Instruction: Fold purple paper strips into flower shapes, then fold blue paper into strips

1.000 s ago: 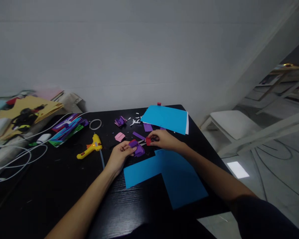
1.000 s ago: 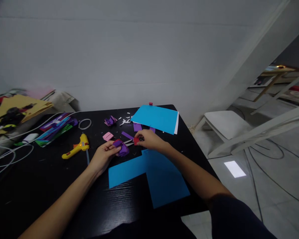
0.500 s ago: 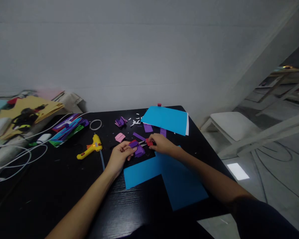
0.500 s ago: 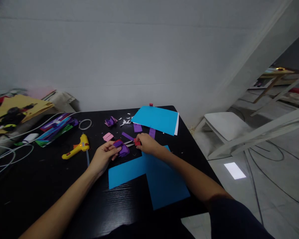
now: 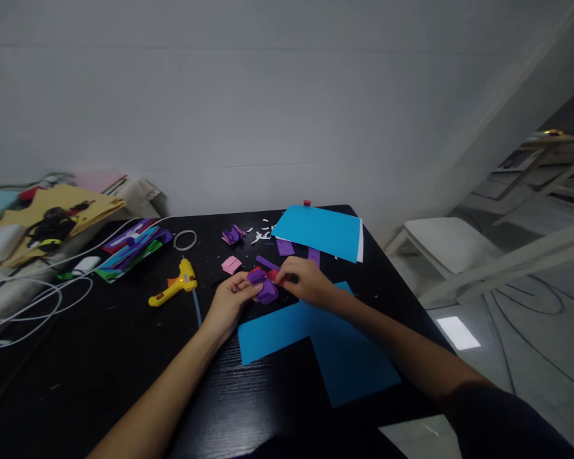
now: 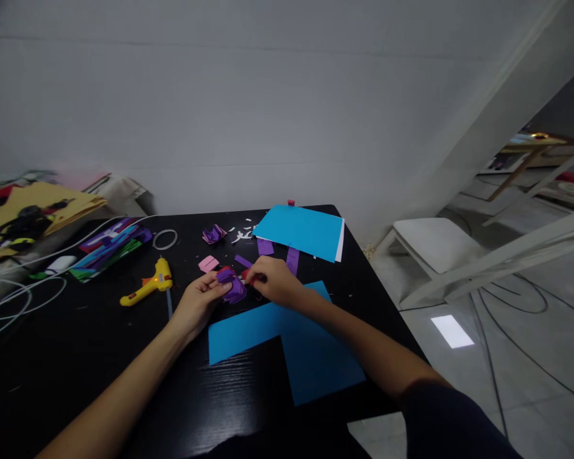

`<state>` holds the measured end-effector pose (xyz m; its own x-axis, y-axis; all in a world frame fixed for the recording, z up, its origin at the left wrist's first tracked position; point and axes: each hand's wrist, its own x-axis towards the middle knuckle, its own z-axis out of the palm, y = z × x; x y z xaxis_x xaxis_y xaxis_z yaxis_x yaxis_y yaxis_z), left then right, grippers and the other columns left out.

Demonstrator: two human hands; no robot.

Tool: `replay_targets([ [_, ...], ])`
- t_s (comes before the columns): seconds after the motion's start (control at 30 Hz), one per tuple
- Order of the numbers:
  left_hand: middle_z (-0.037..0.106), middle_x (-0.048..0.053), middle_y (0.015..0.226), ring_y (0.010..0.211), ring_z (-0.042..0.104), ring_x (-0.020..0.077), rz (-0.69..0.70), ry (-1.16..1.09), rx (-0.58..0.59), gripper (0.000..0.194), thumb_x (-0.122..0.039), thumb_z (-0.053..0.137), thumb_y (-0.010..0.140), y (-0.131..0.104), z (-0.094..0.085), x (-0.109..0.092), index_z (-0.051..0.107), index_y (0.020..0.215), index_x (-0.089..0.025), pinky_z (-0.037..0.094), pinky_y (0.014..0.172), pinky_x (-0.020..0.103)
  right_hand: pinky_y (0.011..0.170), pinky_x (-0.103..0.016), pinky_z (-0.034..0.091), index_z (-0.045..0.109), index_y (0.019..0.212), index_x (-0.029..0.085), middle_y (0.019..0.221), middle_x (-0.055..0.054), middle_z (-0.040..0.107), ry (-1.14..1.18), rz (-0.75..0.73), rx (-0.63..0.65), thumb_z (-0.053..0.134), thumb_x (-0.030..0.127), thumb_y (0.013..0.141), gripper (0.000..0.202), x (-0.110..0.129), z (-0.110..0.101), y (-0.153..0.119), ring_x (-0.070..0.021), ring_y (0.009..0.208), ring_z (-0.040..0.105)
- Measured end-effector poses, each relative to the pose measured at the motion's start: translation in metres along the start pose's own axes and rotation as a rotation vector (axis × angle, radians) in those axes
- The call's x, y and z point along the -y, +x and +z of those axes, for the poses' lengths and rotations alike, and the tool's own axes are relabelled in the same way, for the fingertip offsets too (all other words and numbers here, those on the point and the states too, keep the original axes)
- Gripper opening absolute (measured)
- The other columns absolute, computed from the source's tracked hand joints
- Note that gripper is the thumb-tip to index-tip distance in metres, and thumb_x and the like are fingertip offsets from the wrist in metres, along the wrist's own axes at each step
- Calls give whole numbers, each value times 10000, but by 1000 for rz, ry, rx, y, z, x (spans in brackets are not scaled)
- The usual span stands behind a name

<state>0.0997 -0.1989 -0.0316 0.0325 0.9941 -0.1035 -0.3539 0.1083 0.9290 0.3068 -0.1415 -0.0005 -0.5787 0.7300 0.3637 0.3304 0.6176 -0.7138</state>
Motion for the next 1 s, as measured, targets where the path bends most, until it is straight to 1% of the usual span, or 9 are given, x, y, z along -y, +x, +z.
replay_targets([
  [0.1,762,54,831,724,691,147,-25,-53,1,297,-253,886,704,-1,2,-2,757,943,-134,541,722,254,820,-356,535,759,784,216,927,-48,675,5,-58,-105,651,11,831,236,1,4,-2,-193,897,661],
  [0.27,786,76,914,800,735,175,-62,-154,-12,367,-247,916,659,-2,7,-6,766,976,-139,593,804,279,933,-382,543,766,794,225,1172,-77,614,75,-71,-197,642,63,860,214,6,10,-6,-215,1080,642],
  [0.33,789,74,912,798,737,165,-80,-189,-31,381,-240,931,633,-2,9,-7,772,965,-138,602,805,259,902,-365,551,769,809,223,1151,-75,629,107,-59,-221,630,70,869,216,8,13,-7,-205,1040,658],
  [0.5,779,47,833,729,718,115,-99,-238,-48,350,-227,941,622,-1,9,-7,779,917,-130,598,735,177,677,-281,542,775,885,216,1033,-64,712,151,-54,-231,583,67,868,244,9,20,-9,-164,830,680],
  [0.63,775,41,810,717,718,113,-112,-224,-35,352,-238,943,624,-1,8,-7,775,914,-128,598,729,181,738,-297,550,757,863,185,1010,-78,741,222,-98,-198,561,25,765,271,12,19,-9,-192,887,701],
  [0.7,774,41,801,709,718,116,-114,-206,-29,368,-257,944,622,-1,7,-6,772,919,-126,596,722,187,675,-279,533,735,840,180,940,-61,738,292,-41,-130,547,28,737,262,16,16,-10,-173,788,688],
  [0.8,773,38,805,708,719,121,-92,-158,-28,370,-278,936,636,0,4,-4,760,925,-128,592,719,201,551,-243,457,681,831,179,725,-1,663,423,103,-60,556,68,762,181,20,13,-11,-119,581,582],
  [0.9,777,38,815,691,710,117,-46,-87,-37,353,-284,915,669,1,1,-1,744,936,-131,579,708,209,562,-244,453,642,887,187,658,29,615,532,207,-69,624,175,832,60,21,12,-9,-121,583,570],
  [1.0,783,35,825,706,711,115,14,4,-48,353,-274,911,676,0,0,0,731,945,-133,563,713,201,606,-270,490,671,938,179,672,8,655,550,294,-70,667,314,882,146,20,13,-5,-146,633,618],
])
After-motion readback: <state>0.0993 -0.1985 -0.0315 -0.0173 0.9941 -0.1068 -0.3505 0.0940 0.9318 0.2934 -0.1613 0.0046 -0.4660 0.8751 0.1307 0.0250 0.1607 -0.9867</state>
